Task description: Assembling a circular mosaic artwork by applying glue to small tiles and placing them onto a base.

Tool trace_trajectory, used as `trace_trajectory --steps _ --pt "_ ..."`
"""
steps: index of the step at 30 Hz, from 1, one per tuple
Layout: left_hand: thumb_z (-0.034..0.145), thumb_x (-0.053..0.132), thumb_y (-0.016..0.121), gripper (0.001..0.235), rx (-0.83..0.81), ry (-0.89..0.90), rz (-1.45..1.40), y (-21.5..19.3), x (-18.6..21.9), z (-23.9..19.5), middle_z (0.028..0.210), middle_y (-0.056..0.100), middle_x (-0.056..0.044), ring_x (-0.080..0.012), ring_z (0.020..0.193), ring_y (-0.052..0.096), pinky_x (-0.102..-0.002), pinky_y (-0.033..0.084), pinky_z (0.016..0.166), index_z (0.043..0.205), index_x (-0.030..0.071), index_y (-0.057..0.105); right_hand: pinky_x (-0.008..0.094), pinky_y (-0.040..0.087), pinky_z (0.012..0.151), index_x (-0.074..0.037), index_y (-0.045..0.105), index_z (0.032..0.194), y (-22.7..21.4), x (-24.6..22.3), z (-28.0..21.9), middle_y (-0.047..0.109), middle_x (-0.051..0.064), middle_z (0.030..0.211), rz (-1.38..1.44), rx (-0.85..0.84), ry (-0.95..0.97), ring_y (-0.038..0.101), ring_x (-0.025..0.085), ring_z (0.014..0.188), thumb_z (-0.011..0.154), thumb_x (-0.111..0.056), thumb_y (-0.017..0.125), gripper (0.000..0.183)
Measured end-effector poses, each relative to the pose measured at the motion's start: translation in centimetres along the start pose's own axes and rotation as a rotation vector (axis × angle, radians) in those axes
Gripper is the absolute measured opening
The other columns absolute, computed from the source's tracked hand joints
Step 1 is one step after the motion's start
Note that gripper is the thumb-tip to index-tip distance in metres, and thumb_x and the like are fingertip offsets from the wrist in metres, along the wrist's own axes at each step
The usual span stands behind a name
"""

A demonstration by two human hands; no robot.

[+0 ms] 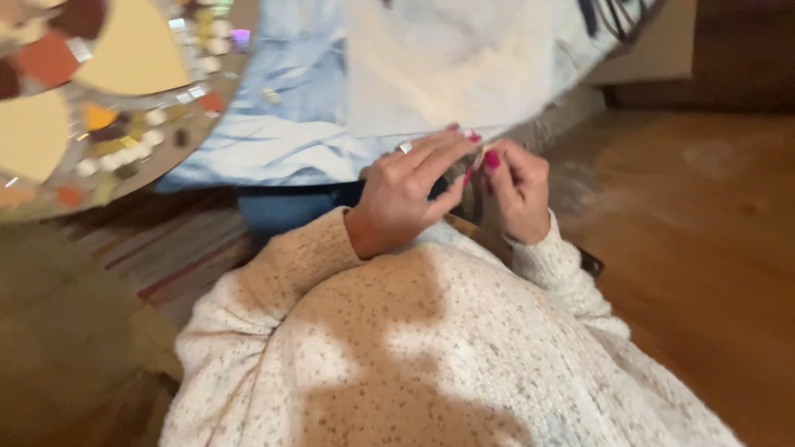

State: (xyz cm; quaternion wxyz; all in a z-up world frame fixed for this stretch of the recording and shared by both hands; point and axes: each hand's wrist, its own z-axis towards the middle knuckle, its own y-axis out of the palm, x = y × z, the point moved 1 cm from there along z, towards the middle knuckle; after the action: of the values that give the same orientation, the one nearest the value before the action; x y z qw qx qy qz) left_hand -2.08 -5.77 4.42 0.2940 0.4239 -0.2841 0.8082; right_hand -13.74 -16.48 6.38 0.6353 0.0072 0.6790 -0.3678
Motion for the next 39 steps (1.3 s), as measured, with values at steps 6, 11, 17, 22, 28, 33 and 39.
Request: trace_trajectory --steps 6,11,17,22,28,33,39 --pt "0.074 0.016 0.056 0.047 -0.380 0.260 0.522 6.3 -1.8 0.6 0.119 0.046 -0.015 -0.0273 0.116 0.038 -0.043 0.020 0.099 0.117 0.000 0.048 0.030 0.035 0.050 0.003 0.050 0.077 -3.6 5.9 -1.9 0.048 0.012 0.058 -0.382 0.300 0.047 0.043 0.020 0.051 0.092 -0.007 0.042 0.020" --pt "0.075 0.016 0.047 0.052 -0.601 0.252 0.821 8.2 -2.8 1.0 0.130 0.038 -0.017 -0.0279 0.124 0.027 -0.047 0.005 0.104 0.123 -0.004 0.043 0.027 0.034 0.048 0.004 0.050 0.076 -3.8 7.9 -0.7 0.046 0.008 0.061 -0.504 0.323 0.053 0.038 0.016 0.050 0.086 -0.001 0.043 0.013" --pt "0.075 0.013 0.049 0.052 -0.600 0.258 0.921 9.2 -3.7 0.5 0.127 0.039 -0.017 -0.0294 0.121 0.030 -0.048 0.007 0.103 0.125 0.000 0.043 0.029 0.037 0.054 0.005 0.051 0.079 -2.9 8.2 0.3 0.046 0.012 0.069 -0.612 0.337 -0.090 0.041 0.021 0.056 0.079 0.008 0.046 0.006" --pt "0.076 0.012 0.050 0.050 -0.565 0.270 0.904 9.6 -4.1 0.1 0.129 0.038 -0.016 -0.0303 0.121 0.030 -0.048 0.011 0.104 0.124 0.001 0.045 0.031 0.039 0.056 0.004 0.048 0.078 -2.6 8.8 0.0 0.043 0.013 0.070 -0.808 0.327 -0.095 0.041 0.025 0.059 0.069 0.011 0.047 0.012" --pt "0.076 0.014 0.048 0.050 -0.567 0.238 0.865 9.4 -4.0 0.1 0.129 0.039 -0.016 -0.0298 0.122 0.030 -0.047 0.007 0.104 0.123 -0.001 0.044 0.031 0.038 0.054 0.005 0.048 0.076 -2.2 8.7 0.2 0.043 0.013 0.069 -0.772 0.384 -0.104 0.040 0.024 0.057 0.068 0.012 0.046 0.011" --pt "0.077 0.013 0.048 0.044 -0.503 0.261 0.849 8.7 -3.6 0.6 0.125 0.043 -0.016 -0.0297 0.119 0.034 -0.047 0.010 0.104 0.120 0.000 0.048 0.031 0.036 0.054 0.005 0.048 0.075 -1.9 8.6 0.2 0.042 0.013 0.067 -0.754 0.397 -0.114 0.038 0.025 0.056 0.065 0.012 0.044 0.013" --pt "0.075 0.016 0.051 0.049 -0.527 0.256 0.882 8.9 -3.5 0.2 0.124 0.044 -0.015 -0.0296 0.119 0.033 -0.048 0.010 0.103 0.122 0.002 0.047 0.032 0.037 0.055 0.005 0.049 0.078 -1.7 8.4 -0.3 0.042 0.013 0.069 -0.768 0.391 -0.095 0.039 0.025 0.057 0.063 0.012 0.044 0.017"
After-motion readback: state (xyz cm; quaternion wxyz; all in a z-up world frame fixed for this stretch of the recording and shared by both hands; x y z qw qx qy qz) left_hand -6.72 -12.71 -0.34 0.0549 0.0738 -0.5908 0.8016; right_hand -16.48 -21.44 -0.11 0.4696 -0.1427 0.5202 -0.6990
